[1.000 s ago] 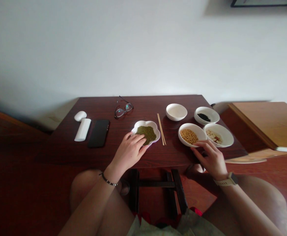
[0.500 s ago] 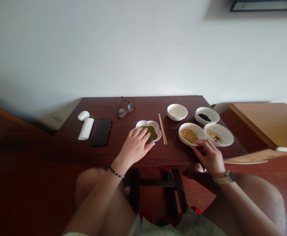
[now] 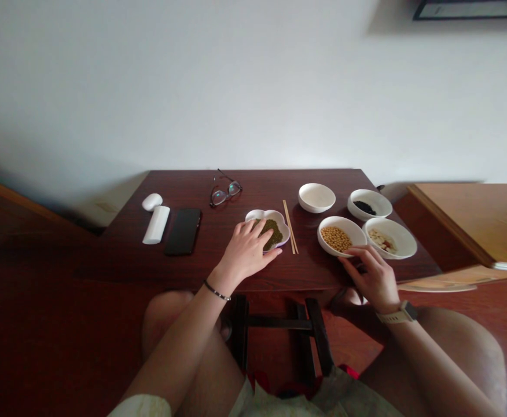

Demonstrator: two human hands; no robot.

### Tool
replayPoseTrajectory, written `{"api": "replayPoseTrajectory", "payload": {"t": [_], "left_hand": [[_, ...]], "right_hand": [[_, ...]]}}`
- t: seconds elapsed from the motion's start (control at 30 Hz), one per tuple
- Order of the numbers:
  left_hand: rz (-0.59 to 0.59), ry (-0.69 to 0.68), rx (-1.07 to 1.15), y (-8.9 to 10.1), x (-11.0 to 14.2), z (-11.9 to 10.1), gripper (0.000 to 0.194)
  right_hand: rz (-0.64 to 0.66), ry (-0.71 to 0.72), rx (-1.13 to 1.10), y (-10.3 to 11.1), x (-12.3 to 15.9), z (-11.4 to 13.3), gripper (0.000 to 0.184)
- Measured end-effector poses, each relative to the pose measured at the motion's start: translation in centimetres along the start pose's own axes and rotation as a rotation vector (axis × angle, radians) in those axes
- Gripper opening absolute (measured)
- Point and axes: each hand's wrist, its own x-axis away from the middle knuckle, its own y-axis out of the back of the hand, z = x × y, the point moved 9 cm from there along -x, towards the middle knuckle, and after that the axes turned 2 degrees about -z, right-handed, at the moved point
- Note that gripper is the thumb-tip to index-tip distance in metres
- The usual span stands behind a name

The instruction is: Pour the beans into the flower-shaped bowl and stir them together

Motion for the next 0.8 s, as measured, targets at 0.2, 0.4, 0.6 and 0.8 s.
{"api": "replayPoseTrajectory", "payload": {"t": [0.2, 0.4, 0.6, 0.8], "left_hand": [[-0.074, 0.017, 0.084, 0.6, -0.1, 0.3, 0.049], [-0.297, 0.186, 0.331, 2.7, 2.5, 4.2, 0.03], [-0.334, 0.509, 0.413, 2.0, 6.4, 8.0, 0.02], [-0.048, 0.595, 0.51, -0.1, 7.7, 6.8, 0.033]], "right_hand": [[-0.003, 0.004, 0.007, 0.0, 0.0, -0.1, 0.014], [-0.01, 0.012, 0.028, 0.0, 0.2, -0.3, 0.016], [-0.027, 0.038, 0.056, 0.3, 0.3, 0.1, 0.016], [-0.025, 0.053, 0.044, 0.4, 0.6, 0.9, 0.015]]}}
